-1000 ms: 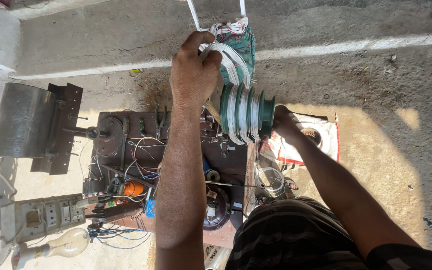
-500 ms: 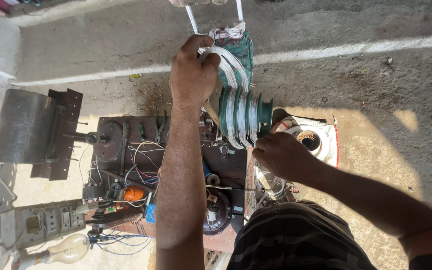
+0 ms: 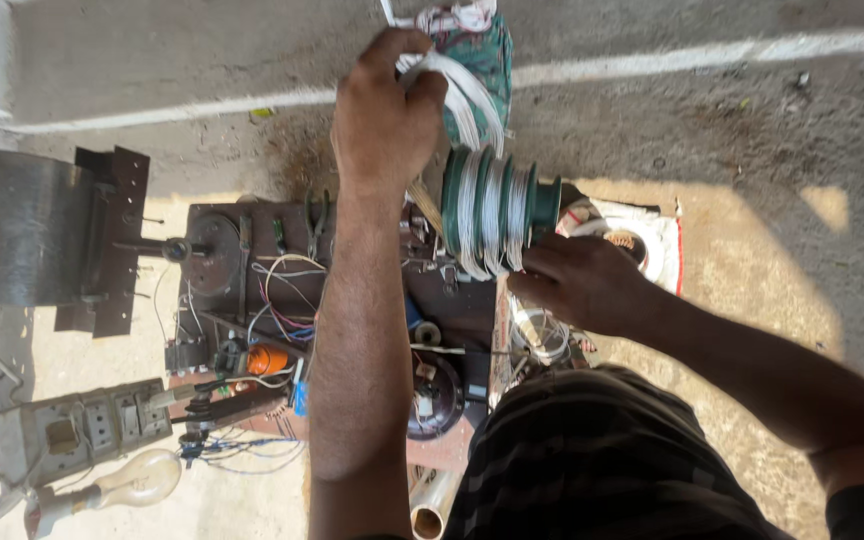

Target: The person winds white insulated wire onto a green plastic spool using both hands. The wire is fed from a bundle and wrapped in neat layers around the spool. The person then lifts the spool and uses pliers to cut the wire.

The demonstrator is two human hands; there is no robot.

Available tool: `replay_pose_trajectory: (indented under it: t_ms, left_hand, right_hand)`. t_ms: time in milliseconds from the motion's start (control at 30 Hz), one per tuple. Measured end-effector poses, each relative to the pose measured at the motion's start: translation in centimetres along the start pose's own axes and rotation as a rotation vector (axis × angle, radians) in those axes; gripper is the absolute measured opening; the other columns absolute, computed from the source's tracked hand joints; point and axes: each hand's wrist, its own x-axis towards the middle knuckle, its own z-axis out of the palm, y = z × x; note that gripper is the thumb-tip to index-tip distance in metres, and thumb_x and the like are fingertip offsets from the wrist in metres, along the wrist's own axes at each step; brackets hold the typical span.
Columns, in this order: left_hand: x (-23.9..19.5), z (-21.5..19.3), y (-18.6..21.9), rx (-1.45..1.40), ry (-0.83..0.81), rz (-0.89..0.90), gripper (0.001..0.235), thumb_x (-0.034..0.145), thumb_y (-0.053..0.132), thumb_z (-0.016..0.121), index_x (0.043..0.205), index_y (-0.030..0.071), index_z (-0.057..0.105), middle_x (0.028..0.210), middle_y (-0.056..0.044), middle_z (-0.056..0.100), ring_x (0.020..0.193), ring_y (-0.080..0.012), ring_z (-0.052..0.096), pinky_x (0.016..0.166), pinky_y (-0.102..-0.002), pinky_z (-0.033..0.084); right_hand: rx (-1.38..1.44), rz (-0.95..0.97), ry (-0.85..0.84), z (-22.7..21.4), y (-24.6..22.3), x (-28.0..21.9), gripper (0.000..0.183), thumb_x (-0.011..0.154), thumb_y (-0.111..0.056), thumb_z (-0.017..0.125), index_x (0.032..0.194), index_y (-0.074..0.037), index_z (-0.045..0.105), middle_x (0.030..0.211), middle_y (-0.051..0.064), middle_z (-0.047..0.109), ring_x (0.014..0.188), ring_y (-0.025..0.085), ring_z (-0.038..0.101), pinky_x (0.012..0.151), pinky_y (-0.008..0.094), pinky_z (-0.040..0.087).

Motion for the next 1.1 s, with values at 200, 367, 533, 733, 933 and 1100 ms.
replay_pose_trajectory:
  t_ms: [200, 367, 533, 733, 933, 1100]
  left_hand:
    - [0.5, 0.5, -1.0, -0.026, 0.076, 0.167, 0.026, 0.089, 0.012, 0.063, 0.113, 0.012, 0.072, 0.084, -0.003, 0.078, 0.058, -0.0076, 0.07, 0.055, -0.032, 0.06]
    - [0.5, 0.9, -1.8, -0.019, 0.057, 0.111, 0.028, 0.088, 0.013, 0.064, 0.115, 0.012, 0.072, 0.071, -0.006, 0.073, 0.052, -0.0086, 0.066, 0.054, -0.032, 0.062]
    - [0.1, 0.9, -1.8, 0.001, 0.104, 0.172, 0.024, 0.09, 0.013, 0.067, 0.114, 0.013, 0.073, 0.077, -0.002, 0.073, 0.055, -0.0055, 0.067, 0.055, -0.03, 0.062]
    - [-0.5, 0.4, -0.4, 0.019, 0.025, -0.002, 0.028, 0.091, 0.016, 0.063, 0.118, 0.015, 0.07, 0.073, -0.002, 0.074, 0.049, -0.0106, 0.061, 0.045, -0.034, 0.055]
    - [-1.1, 0.1, 0.1, 0.026, 0.056, 0.007, 0.03, 0.088, 0.016, 0.065, 0.117, 0.015, 0.071, 0.079, -0.003, 0.077, 0.059, -0.0116, 0.071, 0.057, -0.037, 0.061]
    - [-0.9, 0.0, -0.1, -0.019, 0.108, 0.117, 0.031, 0.087, 0.015, 0.066, 0.117, 0.014, 0.071, 0.094, -0.005, 0.079, 0.066, -0.0124, 0.075, 0.063, -0.038, 0.063]
  right_hand:
    - [0.065, -0.047, 0.038, -0.1, 0.2, -0.1, 0.02, 0.079, -0.017, 0.078, 0.096, -0.01, 0.069, 0.087, 0.004, 0.062, 0.08, 0.019, 0.066, 0.061, 0.032, 0.058]
    - [-0.056, -0.009, 0.221, 1.4, 0.1, -2.7, 0.023, 0.081, -0.015, 0.08, 0.101, -0.008, 0.072, 0.091, 0.004, 0.066, 0.079, 0.016, 0.066, 0.062, 0.03, 0.056]
    - [-0.051, 0.204, 0.302, 2.8, -0.5, -3.1, 0.019, 0.086, -0.016, 0.088, 0.094, -0.01, 0.072, 0.079, 0.0, 0.064, 0.066, 0.012, 0.059, 0.05, 0.028, 0.047]
    - [-0.237, 0.114, 0.343, 0.0, -3.8, -1.5, 0.017, 0.084, -0.018, 0.084, 0.092, -0.013, 0.07, 0.082, 0.002, 0.062, 0.073, 0.015, 0.062, 0.056, 0.031, 0.052]
    - [-0.254, 0.02, 0.138, -3.0, 3.0, 2.9, 0.015, 0.079, -0.01, 0.084, 0.084, -0.013, 0.069, 0.081, 0.004, 0.064, 0.078, 0.016, 0.065, 0.065, 0.029, 0.059]
    - [0.653, 0.414, 0.131, -2.4, 12.6, 5.8, 0.016, 0.084, -0.011, 0.085, 0.093, -0.009, 0.072, 0.091, 0.006, 0.073, 0.084, 0.014, 0.073, 0.078, 0.032, 0.062]
